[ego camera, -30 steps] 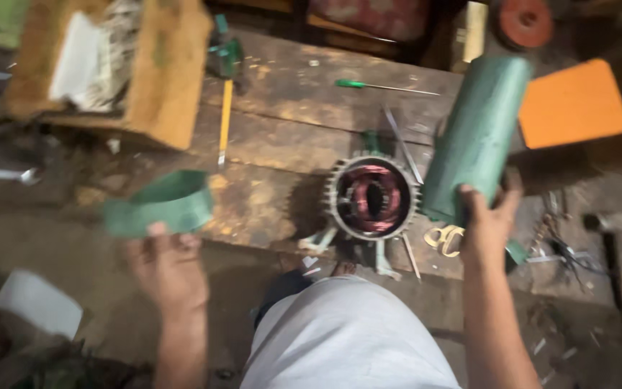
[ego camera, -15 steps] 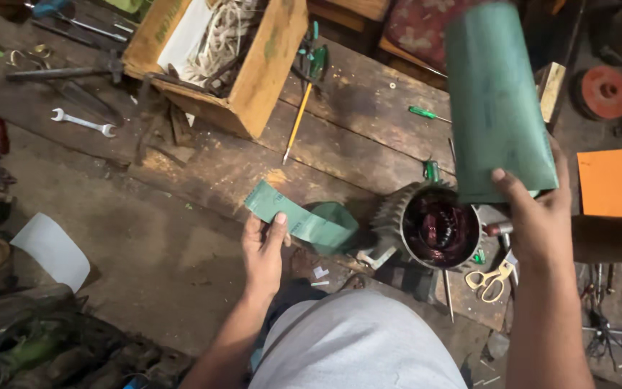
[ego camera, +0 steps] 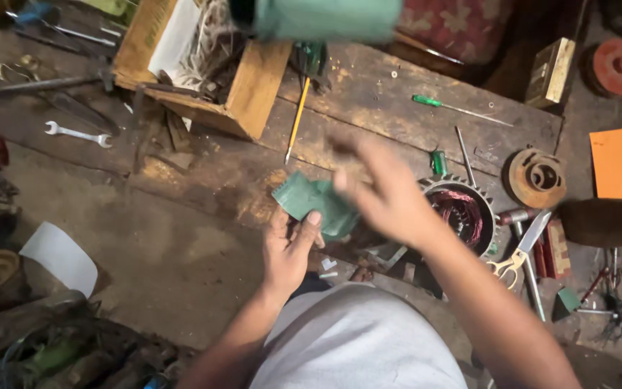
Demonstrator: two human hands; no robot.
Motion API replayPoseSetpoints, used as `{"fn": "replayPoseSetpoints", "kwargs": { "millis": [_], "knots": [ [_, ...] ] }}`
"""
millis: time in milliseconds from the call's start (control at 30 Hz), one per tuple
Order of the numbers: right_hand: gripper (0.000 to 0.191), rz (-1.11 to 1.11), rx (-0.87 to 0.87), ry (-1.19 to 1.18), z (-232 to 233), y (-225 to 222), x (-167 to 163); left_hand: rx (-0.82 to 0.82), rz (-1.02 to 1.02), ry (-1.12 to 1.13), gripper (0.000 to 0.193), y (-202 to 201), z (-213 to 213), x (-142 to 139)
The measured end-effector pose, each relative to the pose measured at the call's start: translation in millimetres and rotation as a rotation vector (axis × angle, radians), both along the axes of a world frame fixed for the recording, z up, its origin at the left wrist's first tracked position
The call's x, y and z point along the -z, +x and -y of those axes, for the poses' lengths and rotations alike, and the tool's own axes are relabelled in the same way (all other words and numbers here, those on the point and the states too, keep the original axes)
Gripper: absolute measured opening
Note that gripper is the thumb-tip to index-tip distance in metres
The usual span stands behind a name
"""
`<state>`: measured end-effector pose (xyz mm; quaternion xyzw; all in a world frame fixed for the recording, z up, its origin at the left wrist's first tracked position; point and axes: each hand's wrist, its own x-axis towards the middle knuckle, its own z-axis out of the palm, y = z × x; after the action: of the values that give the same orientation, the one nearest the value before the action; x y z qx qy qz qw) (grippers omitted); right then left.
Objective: The person works on the stator of an electric motor on a cluttered workbench. They manipulate the copper windings, use a screwdriver around the winding, cut a green insulating sheet with scissors, fit the cut insulation into the stator, tap it with a mallet, and take insulation wedges from a cardboard box to place into the stator.
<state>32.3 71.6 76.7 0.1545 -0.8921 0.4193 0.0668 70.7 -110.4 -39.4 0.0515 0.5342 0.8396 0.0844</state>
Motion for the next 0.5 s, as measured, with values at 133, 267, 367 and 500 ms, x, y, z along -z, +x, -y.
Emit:
{"fn": "replayPoseSetpoints", "kwargs": {
  "millis": [133,267,367,500],
  "knots": [
    [0.086,0.089,-0.023,0.012,-5,48,21,0.09,-0.029,-0.021,0.034,-5,-5,4],
    [0.085,0.063,0.238,0.039,-29,84,23,0.24,-0.221,-0.185,0.033,-40,-21,13],
    [0.079,-0.067,0.404,-0.195,-56,120,19,0.033,-0.901,-0.853,0.05,-102,-49,21],
    [0.079,-0.186,0.693,-0.653,-95,172,22,0.155,-1.055,-1.264,0.105,-170,-106,43]
  ]
}}
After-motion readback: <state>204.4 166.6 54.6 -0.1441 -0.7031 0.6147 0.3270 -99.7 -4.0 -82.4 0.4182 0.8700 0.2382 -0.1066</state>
